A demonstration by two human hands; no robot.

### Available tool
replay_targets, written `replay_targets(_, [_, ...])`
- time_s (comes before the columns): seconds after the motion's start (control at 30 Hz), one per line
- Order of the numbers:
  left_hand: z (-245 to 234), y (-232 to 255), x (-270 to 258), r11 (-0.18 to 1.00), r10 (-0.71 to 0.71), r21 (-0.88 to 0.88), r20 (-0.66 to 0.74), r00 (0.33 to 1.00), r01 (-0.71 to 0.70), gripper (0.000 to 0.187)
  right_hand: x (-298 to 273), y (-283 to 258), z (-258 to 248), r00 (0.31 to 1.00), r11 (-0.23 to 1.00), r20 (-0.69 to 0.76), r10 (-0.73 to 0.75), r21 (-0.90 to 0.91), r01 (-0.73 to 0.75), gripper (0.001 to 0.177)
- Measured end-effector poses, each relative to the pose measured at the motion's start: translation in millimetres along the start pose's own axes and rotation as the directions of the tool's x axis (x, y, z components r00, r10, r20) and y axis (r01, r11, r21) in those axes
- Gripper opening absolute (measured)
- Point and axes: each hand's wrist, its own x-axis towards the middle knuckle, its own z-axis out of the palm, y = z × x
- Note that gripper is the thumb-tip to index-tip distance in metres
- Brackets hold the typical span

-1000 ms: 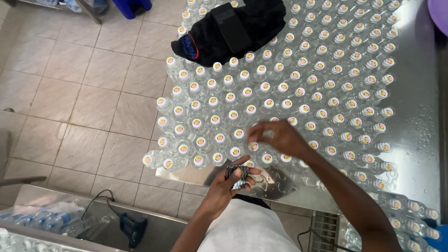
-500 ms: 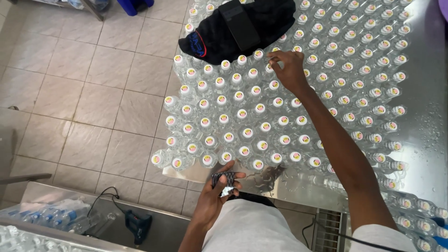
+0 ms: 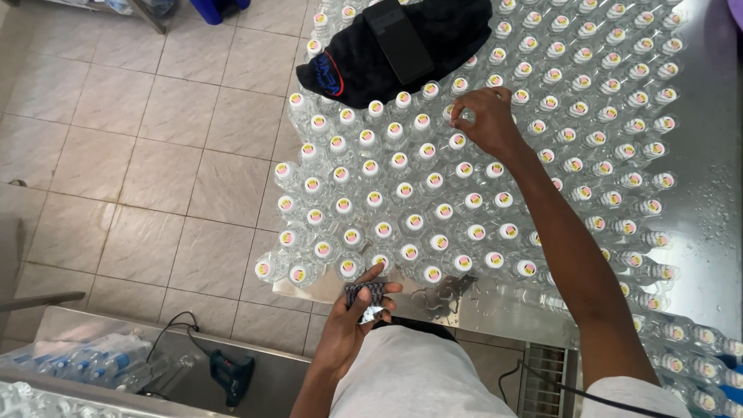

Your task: Applying small labels to the caps of a large array of water bottles on a production table

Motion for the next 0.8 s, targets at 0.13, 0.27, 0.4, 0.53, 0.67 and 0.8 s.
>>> replay_targets(0.13, [1,4,1,1.000,-0.001,0.005,-0.017,1.000,0.001,0.081,6,-5,-5,1.000,0.999,-0.016,0.021,0.040,-0.021,0.028])
replay_targets(0.27, [-4,1,4,1.000,0.026,0.005,0.027,0.999,-0.026,0.081,12,-2,-5,0.993,0.996,0.081,0.081,0.020,-0.083,0.048])
replay_targets(0.4, [-4,2,1,1.000,0.011,0.011,0.017,1.000,-0.011,0.080,15,-8,-7,0.983,0.995,0.155,0.098,-0.012,-0.097,0.070])
replay_targets(0.53, [-3,0,3,1.000,0.007,-0.011,0.000,1.000,-0.007,0.078,22,-9,-12,0.972,0.996,0.221,0.081,-0.060,-0.070,0.068])
replay_targets(0.67, [-4,-2,6,1.000,0.018,-0.016,0.004,1.000,-0.018,0.080,5,1,-4,0.985,0.979,-0.054,-0.163,-0.129,0.155,0.052])
replay_targets(0.8, [-7,-5,3,1.000,0.019,-0.021,0.002,1.000,-0.019,0.079,-16,0,-8,0.958,0.957,-0.132,-0.257,-0.170,0.233,0.021])
